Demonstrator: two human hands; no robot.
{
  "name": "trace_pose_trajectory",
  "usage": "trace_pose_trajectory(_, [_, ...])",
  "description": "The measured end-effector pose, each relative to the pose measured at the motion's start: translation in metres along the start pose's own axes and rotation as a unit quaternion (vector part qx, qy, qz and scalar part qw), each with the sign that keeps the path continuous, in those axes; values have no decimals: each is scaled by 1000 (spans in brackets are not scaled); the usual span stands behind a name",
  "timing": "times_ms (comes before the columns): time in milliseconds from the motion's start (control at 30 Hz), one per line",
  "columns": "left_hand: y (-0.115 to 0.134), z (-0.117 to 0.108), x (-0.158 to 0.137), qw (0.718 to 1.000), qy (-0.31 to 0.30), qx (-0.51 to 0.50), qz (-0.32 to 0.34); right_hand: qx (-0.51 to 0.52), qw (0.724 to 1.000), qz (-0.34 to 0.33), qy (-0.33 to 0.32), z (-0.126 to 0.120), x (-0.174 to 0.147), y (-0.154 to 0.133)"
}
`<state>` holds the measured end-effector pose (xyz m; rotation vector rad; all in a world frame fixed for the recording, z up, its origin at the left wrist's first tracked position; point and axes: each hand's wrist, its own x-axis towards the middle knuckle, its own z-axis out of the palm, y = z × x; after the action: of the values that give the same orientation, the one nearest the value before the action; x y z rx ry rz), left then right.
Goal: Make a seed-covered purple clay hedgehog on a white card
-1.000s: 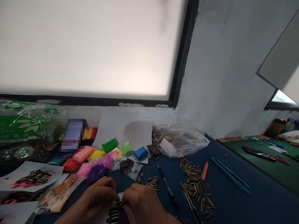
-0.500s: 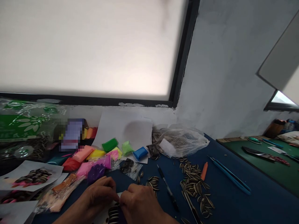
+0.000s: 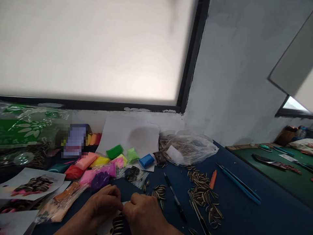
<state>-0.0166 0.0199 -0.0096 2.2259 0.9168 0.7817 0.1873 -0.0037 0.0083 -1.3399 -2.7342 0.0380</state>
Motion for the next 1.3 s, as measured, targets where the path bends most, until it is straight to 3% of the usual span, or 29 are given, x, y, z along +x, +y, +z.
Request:
trace_pose_trajectory(200, [-1, 2, -3, 999, 12, -35, -6, 19, 999, 33, -37, -15, -1, -3])
trace_pose_trajectory(500, [4, 0, -3, 998, 12, -56, -36, 109, 991, 82, -19, -53, -6, 7])
trace_pose_trajectory(900, [-1, 4, -1, 998, 0, -36, -51, 218, 975, 51, -2, -29, -3, 9])
trace_pose_trajectory(1300, [-2, 4, 2, 998, 2, -19, -59, 249, 966, 76, 3, -31, 0, 10])
